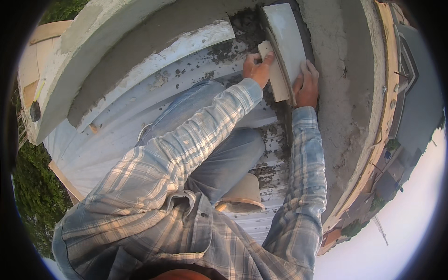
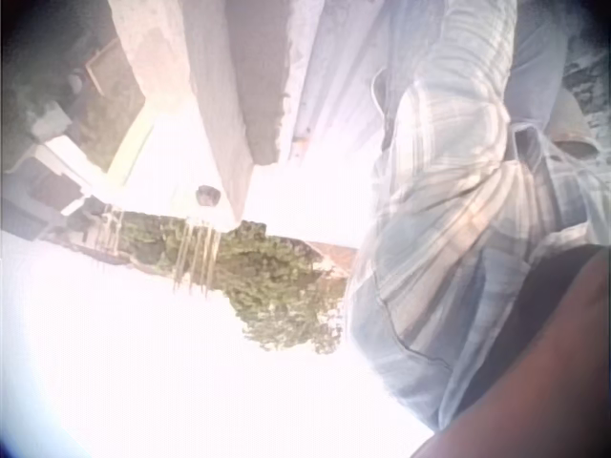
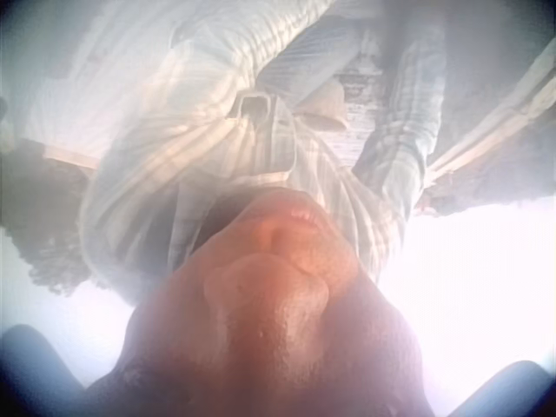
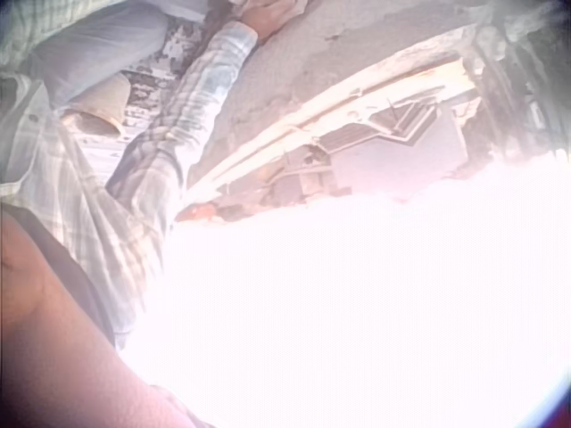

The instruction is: The person sits on a roof and uses a wooden float to smooth wet concrete along a curved edge. They repeatedly rub the float against the surface, occasionally repositioning their body and handling a bucket nearby.

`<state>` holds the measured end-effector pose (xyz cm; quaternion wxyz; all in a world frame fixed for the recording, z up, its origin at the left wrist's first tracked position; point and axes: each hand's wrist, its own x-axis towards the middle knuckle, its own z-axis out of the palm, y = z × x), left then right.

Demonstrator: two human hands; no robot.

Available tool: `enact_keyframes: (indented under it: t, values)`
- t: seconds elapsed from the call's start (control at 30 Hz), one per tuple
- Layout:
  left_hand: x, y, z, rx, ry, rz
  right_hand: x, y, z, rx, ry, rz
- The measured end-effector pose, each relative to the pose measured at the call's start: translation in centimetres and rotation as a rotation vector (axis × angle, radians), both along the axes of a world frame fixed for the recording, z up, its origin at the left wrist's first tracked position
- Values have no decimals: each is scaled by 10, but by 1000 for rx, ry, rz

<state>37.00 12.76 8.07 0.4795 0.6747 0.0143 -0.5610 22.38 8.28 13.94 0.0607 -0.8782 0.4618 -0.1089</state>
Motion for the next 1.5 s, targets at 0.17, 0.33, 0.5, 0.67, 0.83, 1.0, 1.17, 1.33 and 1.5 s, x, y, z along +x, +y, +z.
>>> enact_keyframes:
  t: [0.17, 0.33, 0.5, 0.67, 0.83, 1.0, 1.17, 1.33, 1.5]
  values:
    - [-13, 29, 28, -203, 155, 68, -8, -8, -8, 1, -18, 26]
    - [28, -12, 16, -216, -95, 80, 2, -1, -1, 1, 28, -22]
    - [47, -47, -27, -159, -235, 83, 5, -4, 1, -16, 0, 16]
    - [42, -47, -37, -107, -245, 89, 7, 0, 0, -7, 2, 0]
    - [36, -39, -29, -178, -265, 123, 1, -2, 0, -13, 13, 12]
    - [54, -48, -14, -150, -190, 91, 7, -3, 2, 1, -18, 0]
    - [60, -51, -11, -42, -69, 40, 5, -4, 1, -7, -12, -6]
    - [46, -32, -13, 1, -74, -96, 3, -3, 1, -6, 12, -10]
    - [26, -13, 5, -271, -31, 69, 4, -4, 1, 17, -3, -16]
